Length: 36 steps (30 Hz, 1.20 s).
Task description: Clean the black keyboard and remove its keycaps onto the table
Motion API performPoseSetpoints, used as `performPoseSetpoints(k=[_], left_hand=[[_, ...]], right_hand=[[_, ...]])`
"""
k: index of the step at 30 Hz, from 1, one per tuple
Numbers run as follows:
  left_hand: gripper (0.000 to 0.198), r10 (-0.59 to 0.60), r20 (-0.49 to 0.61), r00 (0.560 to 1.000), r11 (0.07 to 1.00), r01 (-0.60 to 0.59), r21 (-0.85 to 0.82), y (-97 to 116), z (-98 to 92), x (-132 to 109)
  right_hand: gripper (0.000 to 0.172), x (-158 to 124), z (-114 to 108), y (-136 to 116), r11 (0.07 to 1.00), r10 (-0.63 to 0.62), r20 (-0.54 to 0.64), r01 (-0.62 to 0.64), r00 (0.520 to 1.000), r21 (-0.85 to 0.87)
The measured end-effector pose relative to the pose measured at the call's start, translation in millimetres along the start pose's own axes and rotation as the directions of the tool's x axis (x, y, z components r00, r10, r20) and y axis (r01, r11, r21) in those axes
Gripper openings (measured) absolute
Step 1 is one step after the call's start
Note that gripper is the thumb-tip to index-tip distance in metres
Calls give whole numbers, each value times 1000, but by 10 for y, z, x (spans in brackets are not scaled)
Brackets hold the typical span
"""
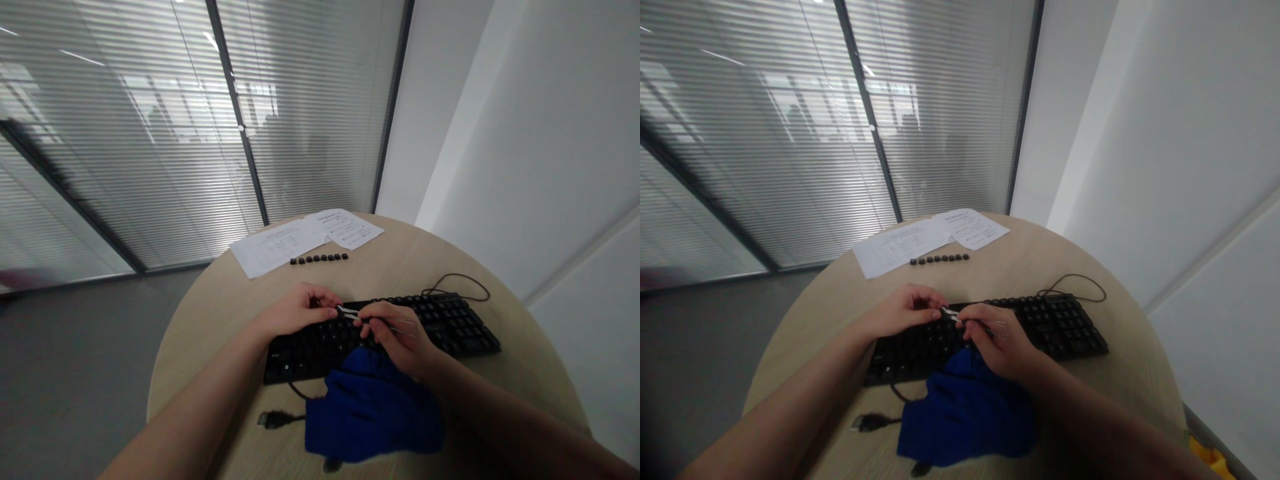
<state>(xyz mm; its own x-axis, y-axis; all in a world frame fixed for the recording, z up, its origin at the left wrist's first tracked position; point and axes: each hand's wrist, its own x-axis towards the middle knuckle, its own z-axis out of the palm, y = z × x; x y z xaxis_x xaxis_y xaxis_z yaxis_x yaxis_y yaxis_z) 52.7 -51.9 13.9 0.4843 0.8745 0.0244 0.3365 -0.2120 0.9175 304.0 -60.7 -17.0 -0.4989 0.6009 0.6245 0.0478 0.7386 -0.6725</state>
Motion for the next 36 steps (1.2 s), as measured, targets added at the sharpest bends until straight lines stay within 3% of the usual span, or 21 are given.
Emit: performPoseSetpoints(k=[9,16,19,22,25,32,36], left_hand=[[27,-2,-37,999,1000,2,-13,-35,-17,9],[28,-9,-145,989,985,-16,-170,-50,-24,35],[30,-34,-248,968,983,-12,-185,-79,-60,45],[32,-32,-291,956,987,-16,-162,-101,-91,44],[33,-34,-255,966,987,-7,-158,-93,-75,39],[30,-27,-101,995,976,4,-216,-13,62,36],[33,27,-82,996,952,-51,-301,11,107,35]], right_hand=[[21,29,-3,-54,997,-53,36,55,998,-50],[23,26,-13,-112,989,-103,-25,100,994,-111],[24,28,-38,-102,971,-161,-48,150,986,-186],[25,46,-82,-52,917,-181,-75,141,981,-373],[24,66,-125,17,847,-161,-110,80,981,-526],[27,79,-88,26,864,-95,35,100,995,-493],[25,88,-12,-22,843,-72,60,93,996,-529]])
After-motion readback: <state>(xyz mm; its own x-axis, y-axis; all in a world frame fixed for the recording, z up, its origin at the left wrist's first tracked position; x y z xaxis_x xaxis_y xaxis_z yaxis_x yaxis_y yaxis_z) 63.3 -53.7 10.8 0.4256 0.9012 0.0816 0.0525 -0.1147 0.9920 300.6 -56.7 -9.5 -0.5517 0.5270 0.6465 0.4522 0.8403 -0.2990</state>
